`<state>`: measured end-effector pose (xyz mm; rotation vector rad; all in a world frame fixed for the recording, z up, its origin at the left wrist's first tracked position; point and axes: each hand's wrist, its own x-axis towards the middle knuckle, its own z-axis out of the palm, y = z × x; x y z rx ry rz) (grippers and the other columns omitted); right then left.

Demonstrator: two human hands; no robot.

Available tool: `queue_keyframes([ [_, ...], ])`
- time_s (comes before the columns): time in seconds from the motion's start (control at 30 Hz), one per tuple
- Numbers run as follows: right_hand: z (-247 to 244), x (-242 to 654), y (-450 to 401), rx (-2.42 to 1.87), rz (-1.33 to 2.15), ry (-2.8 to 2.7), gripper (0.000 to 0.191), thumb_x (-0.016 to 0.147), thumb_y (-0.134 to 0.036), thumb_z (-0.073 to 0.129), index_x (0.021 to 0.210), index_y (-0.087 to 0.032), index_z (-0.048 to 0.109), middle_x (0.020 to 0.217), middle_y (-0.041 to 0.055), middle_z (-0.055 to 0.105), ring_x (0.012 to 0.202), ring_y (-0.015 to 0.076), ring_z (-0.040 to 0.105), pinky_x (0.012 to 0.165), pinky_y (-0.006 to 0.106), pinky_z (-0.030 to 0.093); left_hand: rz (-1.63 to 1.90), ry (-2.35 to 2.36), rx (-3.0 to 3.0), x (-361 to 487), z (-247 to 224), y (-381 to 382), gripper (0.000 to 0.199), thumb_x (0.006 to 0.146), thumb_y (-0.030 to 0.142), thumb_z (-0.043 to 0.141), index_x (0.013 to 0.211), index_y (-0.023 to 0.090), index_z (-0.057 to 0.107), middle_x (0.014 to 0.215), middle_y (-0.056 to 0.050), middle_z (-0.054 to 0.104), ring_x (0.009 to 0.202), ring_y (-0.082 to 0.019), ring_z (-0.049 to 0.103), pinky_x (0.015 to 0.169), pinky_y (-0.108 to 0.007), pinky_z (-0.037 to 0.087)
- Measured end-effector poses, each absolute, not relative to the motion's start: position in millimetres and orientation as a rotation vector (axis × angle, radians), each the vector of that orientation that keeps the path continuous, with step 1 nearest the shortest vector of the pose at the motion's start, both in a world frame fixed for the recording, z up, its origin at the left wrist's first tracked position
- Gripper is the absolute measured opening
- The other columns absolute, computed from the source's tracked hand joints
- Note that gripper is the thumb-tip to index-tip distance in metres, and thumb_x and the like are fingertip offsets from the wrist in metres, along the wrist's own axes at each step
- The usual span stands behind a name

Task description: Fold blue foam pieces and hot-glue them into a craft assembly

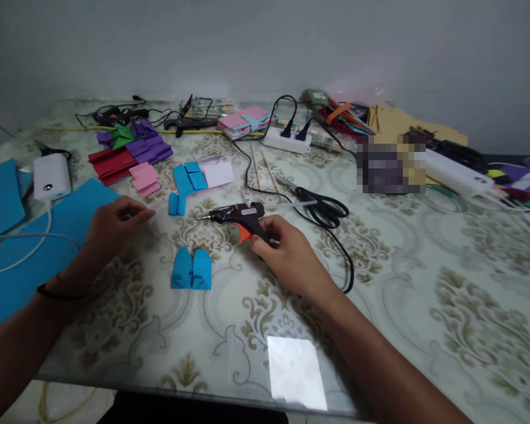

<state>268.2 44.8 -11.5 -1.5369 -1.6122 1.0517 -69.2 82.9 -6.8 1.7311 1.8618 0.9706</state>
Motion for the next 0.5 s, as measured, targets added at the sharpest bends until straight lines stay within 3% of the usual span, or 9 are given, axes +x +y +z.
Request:
queue_keyframes([
  [0.2,-5,265,42,-1.341,1.194,-1.409,0.025,0.072,-0.032,0.073,0.089,-0.022,0.058,0.088,0.0,0.064,0.079,0.0167,0.058,0.071,0.029,0.046,0.934,1.832,1.754,-67,-4,81,0.018,0.076,0.04,0.074,0.075,0.022,0.071,0.079,-0.002,0.072,0.071,-0.018,0.061,0.065,-0.031,0.046],
  [0.33,-2,263,38,-1.355,1.261,-1.385,0.029,0.075,-0.034,0.071,0.1,-0.021,0.065,0.089,0.0012,0.068,0.074,0.0171,0.059,0.067,0.03,0.045,0.85,1.832,1.806,-63,-2,76,0.033,0.086,0.047,0.068,0.066,0.021,0.064,0.06,0.002,0.059,0.059,-0.015,0.052,0.058,-0.029,0.039],
  [0.5,-1,262,34,-1.473,1.377,-1.212,0.029,0.079,-0.047,0.073,0.088,-0.021,0.064,0.074,0.0014,0.064,0.066,0.018,0.06,0.059,0.03,0.044,0.775,1.814,1.871,-62,-3,74,0.041,0.088,0.045,0.066,0.056,0.021,0.056,0.05,0.004,0.047,0.053,-0.014,0.045,0.055,-0.03,0.032],
])
